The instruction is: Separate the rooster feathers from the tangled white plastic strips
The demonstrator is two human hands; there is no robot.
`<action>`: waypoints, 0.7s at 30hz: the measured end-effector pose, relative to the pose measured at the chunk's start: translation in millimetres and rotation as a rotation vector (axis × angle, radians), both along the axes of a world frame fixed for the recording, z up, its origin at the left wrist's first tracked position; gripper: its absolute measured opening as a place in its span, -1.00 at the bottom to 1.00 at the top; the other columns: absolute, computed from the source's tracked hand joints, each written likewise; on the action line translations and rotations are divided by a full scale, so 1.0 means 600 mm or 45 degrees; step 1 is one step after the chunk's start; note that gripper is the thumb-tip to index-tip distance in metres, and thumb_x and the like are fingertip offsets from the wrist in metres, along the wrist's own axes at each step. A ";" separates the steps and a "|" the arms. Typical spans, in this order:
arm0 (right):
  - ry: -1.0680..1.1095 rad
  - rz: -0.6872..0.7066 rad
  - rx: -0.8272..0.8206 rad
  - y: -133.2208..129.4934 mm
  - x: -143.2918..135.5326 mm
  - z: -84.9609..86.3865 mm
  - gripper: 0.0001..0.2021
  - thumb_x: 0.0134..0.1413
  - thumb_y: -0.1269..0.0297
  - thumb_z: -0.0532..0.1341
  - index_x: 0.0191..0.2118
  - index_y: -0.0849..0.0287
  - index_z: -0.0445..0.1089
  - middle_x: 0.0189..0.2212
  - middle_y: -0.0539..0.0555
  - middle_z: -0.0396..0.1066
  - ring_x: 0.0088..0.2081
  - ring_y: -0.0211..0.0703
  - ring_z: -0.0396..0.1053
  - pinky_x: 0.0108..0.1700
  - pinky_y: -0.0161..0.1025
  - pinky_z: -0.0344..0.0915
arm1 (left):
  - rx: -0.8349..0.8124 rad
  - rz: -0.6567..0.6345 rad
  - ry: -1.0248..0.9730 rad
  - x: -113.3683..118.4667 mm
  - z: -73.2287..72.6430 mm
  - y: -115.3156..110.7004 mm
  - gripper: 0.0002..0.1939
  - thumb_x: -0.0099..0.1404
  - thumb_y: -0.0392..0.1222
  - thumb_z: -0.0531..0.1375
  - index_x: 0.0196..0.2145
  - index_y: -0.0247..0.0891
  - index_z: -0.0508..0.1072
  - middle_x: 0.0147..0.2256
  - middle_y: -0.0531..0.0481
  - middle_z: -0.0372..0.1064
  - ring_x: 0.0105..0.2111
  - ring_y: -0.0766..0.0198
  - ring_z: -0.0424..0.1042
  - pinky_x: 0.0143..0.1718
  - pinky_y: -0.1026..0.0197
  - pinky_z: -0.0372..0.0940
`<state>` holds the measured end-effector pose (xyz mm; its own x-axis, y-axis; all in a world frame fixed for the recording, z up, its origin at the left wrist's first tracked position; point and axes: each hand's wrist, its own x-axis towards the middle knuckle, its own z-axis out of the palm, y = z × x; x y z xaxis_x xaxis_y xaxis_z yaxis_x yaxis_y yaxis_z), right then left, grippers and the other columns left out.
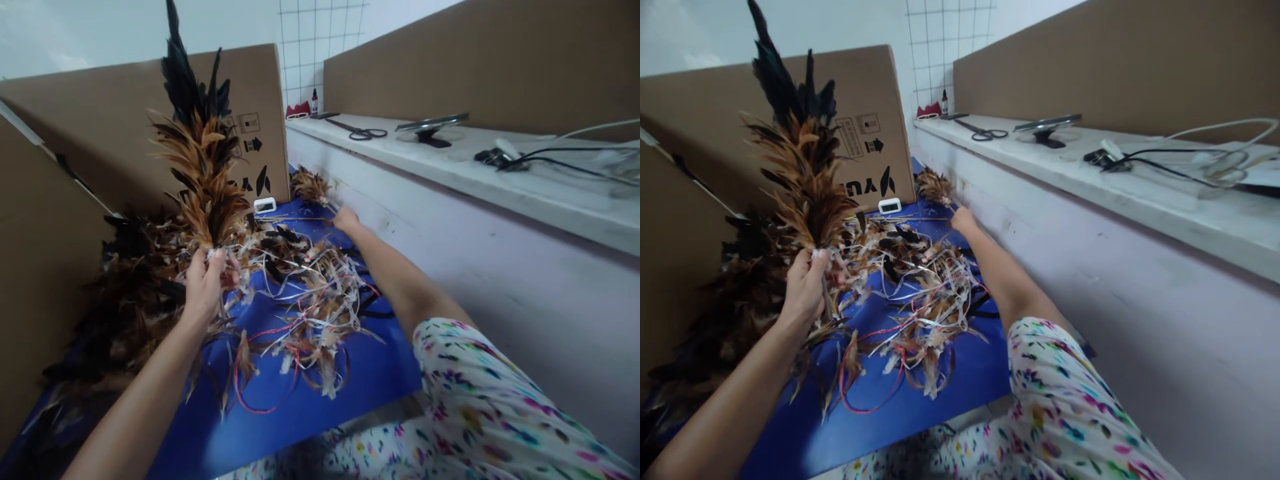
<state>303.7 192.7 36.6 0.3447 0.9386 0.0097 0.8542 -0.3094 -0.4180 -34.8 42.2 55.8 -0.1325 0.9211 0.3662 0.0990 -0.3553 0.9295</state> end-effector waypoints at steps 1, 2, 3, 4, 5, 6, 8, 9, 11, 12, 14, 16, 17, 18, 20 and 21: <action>0.066 -0.058 0.028 -0.011 0.003 0.008 -0.64 0.15 0.33 0.32 0.00 0.50 0.47 -0.10 0.51 0.51 -0.05 0.09 0.51 -0.15 -0.24 0.36 | -0.022 -0.035 -0.086 0.009 0.000 0.003 -0.57 0.22 0.19 0.29 -0.31 -0.18 0.25 -0.48 0.11 0.36 -0.70 0.45 0.18 -0.72 0.35 0.04; 0.154 -0.098 0.073 -0.024 0.005 0.016 -0.70 0.17 0.39 0.28 -0.03 0.48 0.47 -0.12 0.48 0.51 -0.10 0.04 0.51 -0.18 -0.25 0.35 | -0.037 -0.058 -0.157 0.017 0.000 0.007 -0.54 0.18 0.19 0.33 -0.33 -0.18 0.23 -0.51 0.14 0.33 -0.72 0.48 0.13 -0.74 0.37 -0.03; 0.244 -0.127 0.126 -0.040 0.005 0.024 -0.77 0.21 0.44 0.21 -0.06 0.45 0.46 -0.16 0.43 0.52 -0.17 -0.02 0.50 -0.22 -0.26 0.34 | -0.045 -0.067 -0.208 0.026 -0.001 0.010 -0.52 0.15 0.18 0.35 -0.34 -0.19 0.22 -0.54 0.16 0.30 -0.73 0.51 0.08 -0.75 0.39 -0.08; 0.337 -0.139 0.171 -0.057 0.003 0.031 -0.83 0.23 0.48 0.15 -0.11 0.40 0.44 -0.24 0.35 0.52 -0.27 -0.11 0.48 -0.29 -0.28 0.31 | -0.060 -0.071 -0.254 0.035 -0.002 0.013 -0.51 0.13 0.17 0.37 -0.34 -0.19 0.22 -0.55 0.18 0.28 -0.74 0.53 0.05 -0.75 0.41 -0.12; 0.438 -0.139 0.215 -0.077 0.000 0.038 -0.85 0.25 0.48 0.11 -0.16 0.33 0.42 -0.33 0.24 0.50 -0.39 -0.20 0.42 -0.38 -0.32 0.27 | -0.089 -0.078 -0.301 0.045 -0.003 0.016 -0.51 0.11 0.16 0.38 -0.33 -0.19 0.22 -0.56 0.19 0.27 -0.74 0.55 0.03 -0.74 0.43 -0.14; 0.543 -0.138 0.255 -0.099 -0.005 0.044 -0.86 0.28 0.46 0.07 -0.20 0.28 0.37 -0.42 0.13 0.44 -0.50 -0.29 0.32 -0.45 -0.34 0.22 | -0.129 -0.092 -0.348 0.055 -0.004 0.019 -0.51 0.11 0.14 0.38 -0.32 -0.19 0.22 -0.56 0.19 0.27 -0.74 0.55 0.03 -0.74 0.44 -0.15; 0.750 -0.088 0.325 -0.144 -0.021 0.051 -0.89 0.29 0.43 0.03 -0.23 0.18 0.28 -0.53 -0.05 0.31 -0.62 -0.40 0.13 -0.54 -0.39 0.12 | -0.203 -0.122 -0.458 0.076 -0.005 0.023 -0.54 0.12 0.11 0.37 -0.32 -0.20 0.23 -0.56 0.19 0.27 -0.74 0.54 0.05 -0.73 0.46 -0.15; 0.840 -0.060 0.355 -0.167 -0.032 0.051 -0.91 0.29 0.41 0.03 -0.25 0.15 0.23 -0.56 -0.11 0.25 -0.65 -0.42 0.05 -0.57 -0.41 0.07 | -0.238 -0.143 -0.522 0.086 -0.005 0.024 -0.57 0.12 0.08 0.35 -0.32 -0.20 0.23 -0.56 0.18 0.27 -0.73 0.53 0.06 -0.73 0.46 -0.16; 1.026 0.002 0.398 -0.212 -0.055 0.048 -0.93 0.27 0.34 0.05 -0.29 0.12 0.17 -0.59 -0.16 0.17 -0.68 -0.45 -0.05 -0.61 -0.42 -0.03 | -0.295 -0.187 -0.658 0.106 -0.004 0.027 -0.64 0.14 0.01 0.32 -0.32 -0.20 0.23 -0.56 0.16 0.29 -0.72 0.51 0.09 -0.73 0.46 -0.17; 1.308 0.054 0.426 -0.232 -0.068 0.043 -0.92 0.23 0.30 0.08 -0.31 0.12 0.18 -0.61 -0.17 0.17 -0.70 -0.46 -0.08 -0.63 -0.42 -0.10 | -0.314 -0.210 -0.714 0.115 -0.004 0.028 -0.68 0.14 -0.04 0.30 -0.33 -0.21 0.24 -0.56 0.15 0.29 -0.71 0.49 0.11 -0.73 0.45 -0.17; 1.667 0.146 0.470 -0.268 -0.094 0.031 -0.81 0.08 0.17 0.22 -0.31 0.14 0.22 -0.64 -0.18 0.18 -0.71 -0.48 -0.07 -0.64 -0.43 -0.18 | -0.322 -0.268 -0.790 0.130 -0.003 0.029 -0.74 0.12 -0.15 0.28 -0.36 -0.22 0.24 -0.55 0.13 0.30 -0.69 0.48 0.14 -0.72 0.45 -0.14; 1.798 0.210 0.477 -0.296 -0.120 0.017 -0.63 -0.11 0.02 0.34 -0.28 0.17 0.30 -0.66 -0.19 0.17 -0.71 -0.48 -0.06 -0.65 -0.43 -0.18 | -0.313 -0.322 -0.822 0.141 -0.005 0.029 -0.77 0.08 -0.23 0.29 -0.39 -0.25 0.26 -0.53 0.11 0.32 -0.66 0.49 0.16 -0.70 0.44 -0.10; 1.829 0.224 0.472 -0.307 -0.133 0.010 -0.57 -0.17 -0.02 0.37 -0.27 0.18 0.32 -0.66 -0.19 0.18 -0.71 -0.49 -0.05 -0.65 -0.43 -0.17 | -0.313 -0.338 -0.829 0.144 -0.006 0.029 -0.78 0.07 -0.27 0.29 -0.40 -0.26 0.28 -0.52 0.09 0.33 -0.64 0.49 0.18 -0.68 0.45 -0.07; 1.851 0.235 0.460 -0.315 -0.146 0.003 -0.53 -0.21 -0.06 0.38 -0.26 0.19 0.34 -0.66 -0.19 0.19 -0.70 -0.49 -0.05 -0.65 -0.43 -0.17 | -0.313 -0.350 -0.832 0.147 -0.007 0.028 -0.78 0.07 -0.29 0.30 -0.39 -0.27 0.30 -0.50 0.08 0.34 -0.62 0.49 0.19 -0.67 0.45 -0.04; 1.887 0.258 0.420 -0.325 -0.169 -0.010 -0.49 -0.22 -0.10 0.38 -0.25 0.19 0.33 -0.67 -0.20 0.19 -0.71 -0.49 -0.05 -0.65 -0.43 -0.18 | -0.302 -0.374 -0.833 0.150 -0.010 0.026 -0.79 0.08 -0.33 0.33 -0.39 -0.29 0.33 -0.46 0.03 0.38 -0.58 0.48 0.22 -0.63 0.45 0.01; 1.906 0.266 0.410 -0.328 -0.180 -0.017 -0.49 -0.21 -0.11 0.38 -0.24 0.18 0.33 -0.67 -0.21 0.19 -0.71 -0.49 -0.05 -0.65 -0.43 -0.18 | -0.287 -0.389 -0.830 0.150 -0.013 0.025 -0.79 0.08 -0.34 0.33 -0.38 -0.29 0.34 -0.45 0.02 0.40 -0.57 0.48 0.22 -0.62 0.45 0.02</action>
